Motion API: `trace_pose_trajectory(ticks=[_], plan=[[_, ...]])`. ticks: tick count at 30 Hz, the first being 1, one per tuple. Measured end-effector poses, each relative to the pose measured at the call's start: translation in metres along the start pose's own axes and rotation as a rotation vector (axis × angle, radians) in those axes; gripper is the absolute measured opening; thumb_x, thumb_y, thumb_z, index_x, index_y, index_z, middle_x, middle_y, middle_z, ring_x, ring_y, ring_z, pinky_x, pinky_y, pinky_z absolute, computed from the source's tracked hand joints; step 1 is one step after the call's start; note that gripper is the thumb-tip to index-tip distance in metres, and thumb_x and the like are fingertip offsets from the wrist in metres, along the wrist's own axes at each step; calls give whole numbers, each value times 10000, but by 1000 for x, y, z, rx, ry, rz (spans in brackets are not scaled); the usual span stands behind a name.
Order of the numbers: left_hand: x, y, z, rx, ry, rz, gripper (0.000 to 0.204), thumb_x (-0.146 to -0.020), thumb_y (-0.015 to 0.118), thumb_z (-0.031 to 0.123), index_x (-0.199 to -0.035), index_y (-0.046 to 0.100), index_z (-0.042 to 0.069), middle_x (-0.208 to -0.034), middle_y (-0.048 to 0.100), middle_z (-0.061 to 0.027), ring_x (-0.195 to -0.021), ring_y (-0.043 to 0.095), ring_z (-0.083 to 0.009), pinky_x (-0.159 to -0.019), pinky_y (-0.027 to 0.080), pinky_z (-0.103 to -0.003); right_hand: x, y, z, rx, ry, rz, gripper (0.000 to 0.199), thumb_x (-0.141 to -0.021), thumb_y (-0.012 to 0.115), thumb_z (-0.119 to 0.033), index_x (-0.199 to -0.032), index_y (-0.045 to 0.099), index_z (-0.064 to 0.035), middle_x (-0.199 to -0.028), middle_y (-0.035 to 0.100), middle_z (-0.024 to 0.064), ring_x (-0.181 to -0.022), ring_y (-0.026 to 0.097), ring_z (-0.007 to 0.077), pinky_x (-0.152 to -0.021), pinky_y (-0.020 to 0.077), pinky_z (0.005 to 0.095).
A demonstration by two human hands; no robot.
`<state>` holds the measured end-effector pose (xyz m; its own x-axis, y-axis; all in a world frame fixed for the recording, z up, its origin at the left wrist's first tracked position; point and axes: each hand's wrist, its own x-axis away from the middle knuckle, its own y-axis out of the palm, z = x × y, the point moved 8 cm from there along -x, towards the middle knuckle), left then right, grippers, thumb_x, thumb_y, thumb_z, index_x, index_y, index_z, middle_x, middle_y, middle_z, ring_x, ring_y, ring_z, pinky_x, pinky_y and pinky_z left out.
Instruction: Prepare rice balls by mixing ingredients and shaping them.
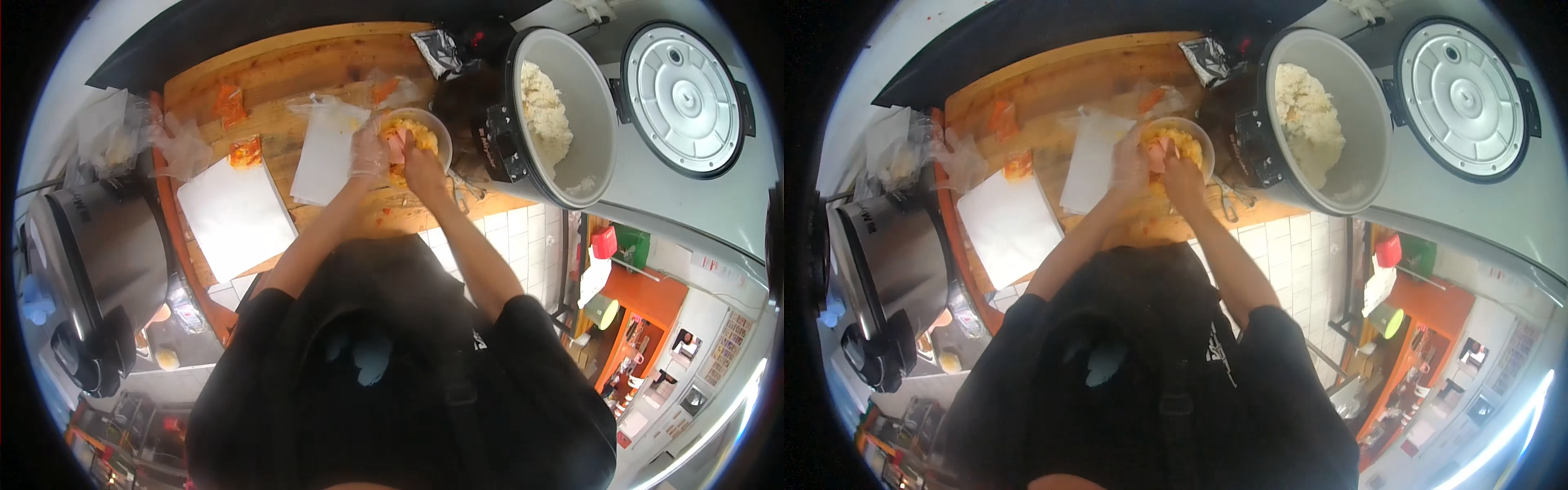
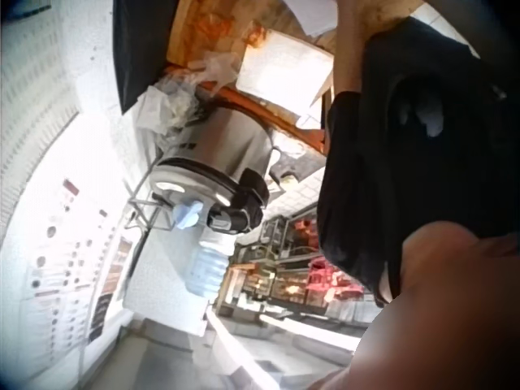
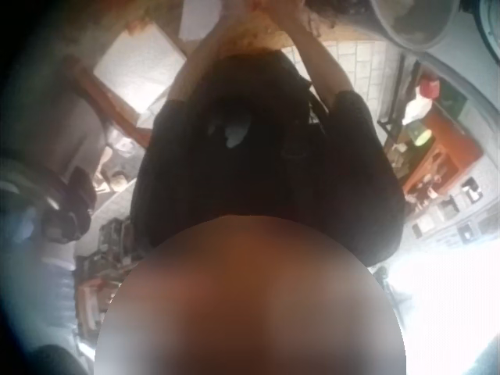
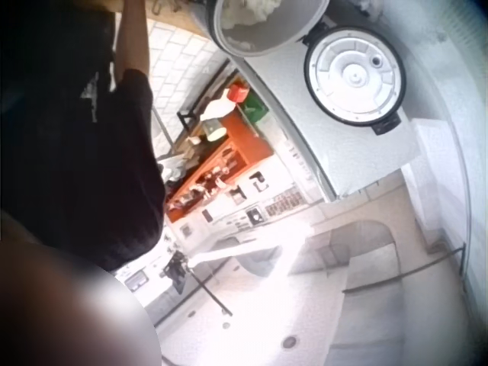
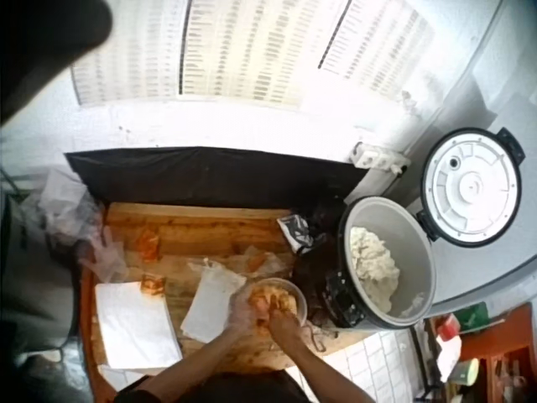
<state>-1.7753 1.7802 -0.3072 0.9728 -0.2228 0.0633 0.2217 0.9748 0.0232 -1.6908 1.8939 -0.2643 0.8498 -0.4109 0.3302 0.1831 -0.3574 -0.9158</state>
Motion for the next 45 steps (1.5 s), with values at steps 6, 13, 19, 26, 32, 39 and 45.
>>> trace_pose_trajectory(ticks=[6, 13, 19, 26, 32, 39, 45], plan=[[-2, -3, -46, 219, -24, 63, 498, -755, 459, -123, -1194, 624, 45, -1021, 686, -148, -885, 650, -237, -821, 504, -317, 49, -66, -19, 361, -268, -89, 371, -915, 496, -168, -1266, 545, -58, -813, 665, 182, -778, 686, 338, -696, 558, 441], [6, -2, 20, -169, 2, 3, 438, -759, 439, -113, -1127, 630, 31, -1066, 650, -212, -982, 617, -377, -886, 485, -376, -20, -1, -6, 233, -214, -72, 342, -928, 496, -144, -1256, 527, -53, -842, 659, 209, -794, 676, 370, -679, 558, 446], [8, -15, 8, -447, 147, 92, 330, -804, 460, -29, -1083, 630, 12, -1069, 636, -242, -1001, 587, -421, -880, 475, -431, 26, -59, -7, 51, 91, 88, 452, -915, 417, -78, -1367, 424, -55, -845, 656, 247, -832, 651, 414, -737, 517, 490], [3, -7, 1, -295, 63, 48, 334, -796, 465, -36, -1077, 640, 11, -1052, 644, -243, -1002, 606, -399, -876, 481, -422, -18, -2, 5, 29, -314, -130, 500, -931, 511, -139, -1401, 374, -37, -846, 648, 238, -841, 631, 429, -725, 503, 496], [6, -16, 12, -187, 60, 135, 357, -779, 511, -22, -1107, 647, 14, -1052, 659, -214, -971, 623, -364, -880, 486, -384, 70, -20, -9, 359, -335, -261, 552, -955, 506, -273, -1418, 353, -13, -776, 645, 186, -709, 651, 342, -652, 520, 441], [7, -10, 19, -212, 10, 89, 435, -748, 507, -22, -1157, 644, 37, -1076, 664, -212, -994, 633, -357, -884, 492, -376, 37, 1, -17, 228, -150, -137, 701, -860, 576, -154, -1433, 247, 79, -804, 662, 187, -755, 671, 337, -680, 537, 438], [6, -15, 15, -325, 23, 115, 353, -819, 531, 43, -1153, 646, 36, -1055, 670, -210, -958, 634, -355, -855, 495, -382, 41, -57, 4, 144, -128, 34, 775, -788, 569, -32, -1425, 159, 132, -845, 653, 261, -768, 667, 386, -702, 534, 460]])
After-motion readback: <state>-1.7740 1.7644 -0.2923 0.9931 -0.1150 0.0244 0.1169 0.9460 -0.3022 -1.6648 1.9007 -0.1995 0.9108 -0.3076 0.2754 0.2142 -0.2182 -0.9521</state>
